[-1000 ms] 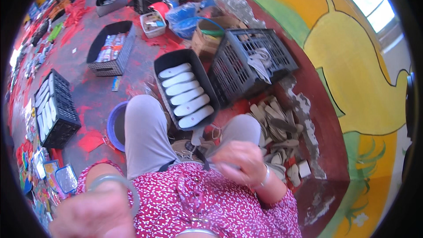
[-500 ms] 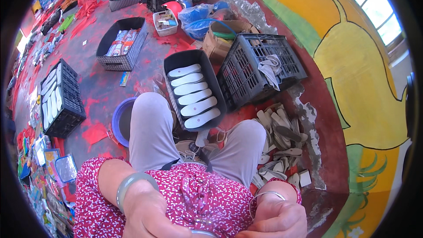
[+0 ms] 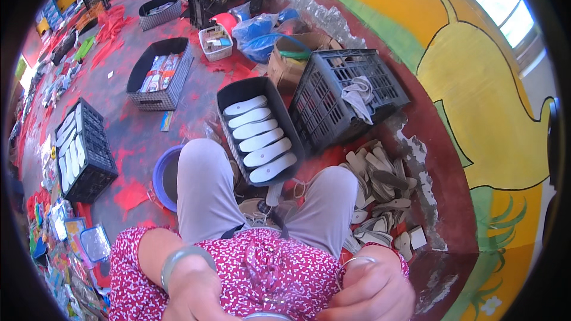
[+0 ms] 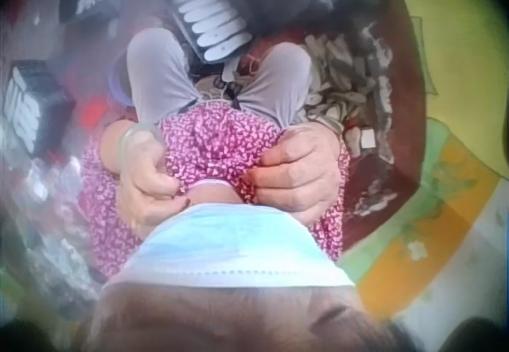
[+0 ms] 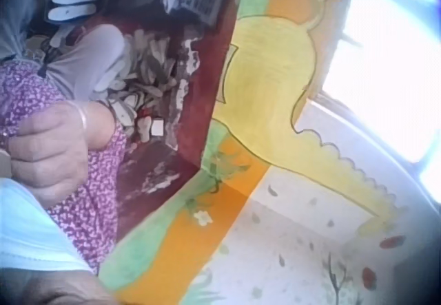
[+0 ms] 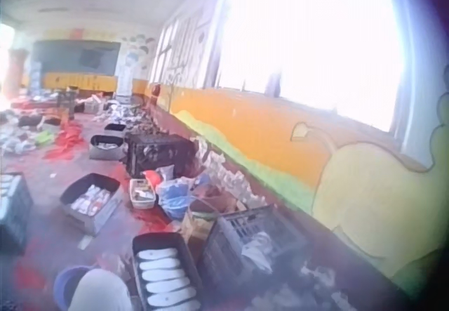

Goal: The person picks up shoe insoles from a pile on the floor, wipes them with a cloth, and stacks them inside a black bin. They also briefly pick up and inspect a blue face mask before continuing with the insoles.

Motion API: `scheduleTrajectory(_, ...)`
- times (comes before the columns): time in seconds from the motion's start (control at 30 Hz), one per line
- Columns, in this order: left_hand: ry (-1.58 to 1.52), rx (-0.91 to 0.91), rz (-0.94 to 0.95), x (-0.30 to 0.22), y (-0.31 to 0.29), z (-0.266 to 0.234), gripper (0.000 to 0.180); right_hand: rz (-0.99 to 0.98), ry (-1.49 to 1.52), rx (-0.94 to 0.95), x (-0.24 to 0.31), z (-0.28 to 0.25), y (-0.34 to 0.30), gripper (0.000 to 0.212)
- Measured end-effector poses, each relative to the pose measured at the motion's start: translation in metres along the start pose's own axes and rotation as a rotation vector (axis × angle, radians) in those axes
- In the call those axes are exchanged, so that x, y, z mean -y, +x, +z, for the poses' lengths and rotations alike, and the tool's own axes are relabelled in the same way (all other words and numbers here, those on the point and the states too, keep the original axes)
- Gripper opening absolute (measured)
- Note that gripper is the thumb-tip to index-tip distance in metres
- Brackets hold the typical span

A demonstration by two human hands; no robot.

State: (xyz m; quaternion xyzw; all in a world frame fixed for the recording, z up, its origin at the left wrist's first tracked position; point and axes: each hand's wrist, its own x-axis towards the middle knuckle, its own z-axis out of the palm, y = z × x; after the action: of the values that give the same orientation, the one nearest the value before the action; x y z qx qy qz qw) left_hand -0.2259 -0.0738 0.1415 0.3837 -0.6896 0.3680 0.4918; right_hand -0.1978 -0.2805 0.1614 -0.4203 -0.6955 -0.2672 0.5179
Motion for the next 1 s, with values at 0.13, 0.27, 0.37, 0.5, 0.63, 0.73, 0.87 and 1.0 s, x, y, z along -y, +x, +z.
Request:
scheduleTrajectory(0.13, 0.055, -0.013, -0.325, 0.000, -0.001, -0.007, 0.004, 0.266, -0.045, -0.035, 0.015, -0.008, 0.003, 0.007)
scheduleTrajectory(0.27, 0.028, -0.005, -0.368, 0.008, 0.006, -0.001, 0.013, 0.174, -0.160, -0.130, 0.025, 0.004, -0.002, 0.005)
scheduleTrajectory(0.37, 0.064, 0.011, -0.286, 0.008, 0.004, -0.001, 0.012, 0.107, -0.317, -0.333, 0.031, 0.021, -0.020, 0.011)
scheduleTrajectory(0.5, 0.083, 0.042, -0.239, 0.010, 0.003, -0.004, 0.012, 0.096, -0.335, -0.416, 0.029, 0.024, -0.019, 0.021)
scheduleTrajectory(0.63, 0.063, 0.047, -0.221, 0.017, 0.001, -0.001, 0.010, -0.202, -0.514, -0.518, -0.006, 0.033, -0.016, 0.009)
scheduleTrajectory(0.73, 0.136, 0.045, -0.192, 0.011, 0.001, 0.000, 0.009, -0.145, -0.198, -0.180, 0.000, 0.000, -0.010, 0.010)
scheduleTrajectory(0.87, 0.019, -0.003, -0.403, 0.024, -0.001, 0.008, 0.007, 0.175, -0.206, -0.141, 0.034, -0.014, -0.011, 0.008)
scheduleTrajectory(1.0, -0.389, 0.143, -0.512, 0.035, 0.004, 0.016, 0.012, 0.169, -0.326, -0.051, 0.044, -0.028, -0.020, 0.006)
